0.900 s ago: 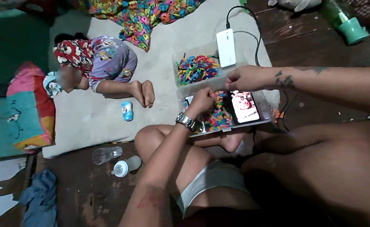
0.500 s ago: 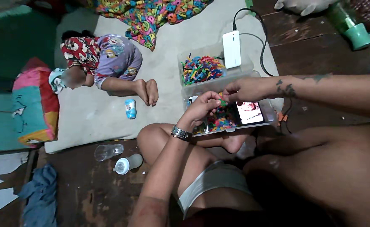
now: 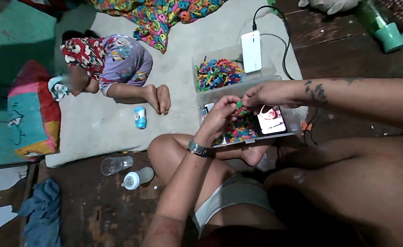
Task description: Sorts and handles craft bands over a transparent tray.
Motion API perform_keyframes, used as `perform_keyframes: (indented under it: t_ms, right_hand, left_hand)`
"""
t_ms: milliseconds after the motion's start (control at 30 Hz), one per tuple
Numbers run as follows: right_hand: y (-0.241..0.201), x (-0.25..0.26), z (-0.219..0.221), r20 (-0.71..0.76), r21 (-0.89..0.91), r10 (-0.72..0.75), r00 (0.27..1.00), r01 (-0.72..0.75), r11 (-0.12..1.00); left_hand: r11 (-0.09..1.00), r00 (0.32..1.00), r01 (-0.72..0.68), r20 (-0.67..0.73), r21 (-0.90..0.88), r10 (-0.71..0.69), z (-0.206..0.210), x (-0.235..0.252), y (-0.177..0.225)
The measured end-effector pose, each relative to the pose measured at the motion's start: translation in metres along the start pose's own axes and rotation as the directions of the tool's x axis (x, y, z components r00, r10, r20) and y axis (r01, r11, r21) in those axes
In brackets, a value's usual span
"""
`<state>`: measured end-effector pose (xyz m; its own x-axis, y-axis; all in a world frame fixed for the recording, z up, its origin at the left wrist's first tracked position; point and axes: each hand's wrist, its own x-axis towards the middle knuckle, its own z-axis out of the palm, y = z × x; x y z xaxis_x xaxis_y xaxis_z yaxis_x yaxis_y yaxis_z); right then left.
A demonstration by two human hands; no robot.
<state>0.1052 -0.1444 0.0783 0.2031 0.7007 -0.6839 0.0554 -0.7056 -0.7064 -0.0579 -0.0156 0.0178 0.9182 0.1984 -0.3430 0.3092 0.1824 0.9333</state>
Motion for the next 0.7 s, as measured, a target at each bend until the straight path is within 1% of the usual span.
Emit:
perform_keyframes:
  t_ms: [67,133,267,367,433,467,533,567,600,633,667,700]
  right_hand:
    - [-0.002,-0.001,-0.001,-0.007,0.030,0.019,1.000,-0.019,0.999]
    - [0.000,0.000,-0.002,-0.010,0.045,0.027,1.000,-0.026,0.999]
    - [0.001,0.000,-0.002,0.003,0.071,0.023,1.000,-0.023,0.997]
    - [-0.001,-0.002,-0.001,0.023,0.124,-0.005,1.000,0.002,0.992]
    - [0.000,-0.002,-0.001,0.033,0.155,-0.071,0.997,0.065,0.986]
    - [0.000,-0.004,0.000,0.030,0.144,-0.113,0.993,0.108,0.984]
    - [-0.001,-0.004,0.001,-0.007,0.029,-0.211,0.978,0.211,0.977]
    - [0.000,-0.003,0.001,-0.033,-0.067,-0.277,0.960,0.275,0.959]
    - [0.002,-0.001,0.001,-0.057,-0.191,-0.364,0.930,0.348,0.918]
    - [0.004,0.001,0.001,-0.065,-0.327,-0.462,0.884,0.419,0.847]
    - [0.006,0.003,0.001,-0.049,-0.461,-0.559,0.827,0.478,0.748]
    - [0.009,0.006,0.001,-0.007,-0.596,-0.650,0.760,0.518,0.613]
  left_hand:
    - [0.985,0.991,-0.132,0.035,0.115,0.129,-0.004,0.000,-0.008]
    - [0.956,0.975,-0.221,0.043,0.191,0.217,-0.005,0.001,-0.010]
    - [0.897,0.945,-0.311,0.001,0.314,0.327,-0.002,0.001,-0.008]
    - [0.859,0.913,-0.368,-0.038,0.357,0.406,0.003,0.003,-0.007]
    - [0.845,0.892,-0.394,-0.073,0.361,0.446,0.006,0.005,-0.010]
    - [0.844,0.885,-0.400,-0.092,0.356,0.457,0.008,0.006,-0.011]
    - [0.859,0.888,-0.390,-0.110,0.333,0.446,0.010,0.006,-0.012]
    - [0.872,0.894,-0.380,-0.118,0.308,0.431,0.011,0.005,-0.013]
    - [0.887,0.901,-0.371,-0.123,0.275,0.415,0.011,0.005,-0.013]
    - [0.903,0.910,-0.359,-0.128,0.237,0.395,0.012,0.005,-0.015]
    - [0.922,0.923,-0.332,-0.134,0.197,0.361,0.012,0.004,-0.015]
    - [0.942,0.939,-0.293,-0.136,0.162,0.315,0.013,0.003,-0.015]
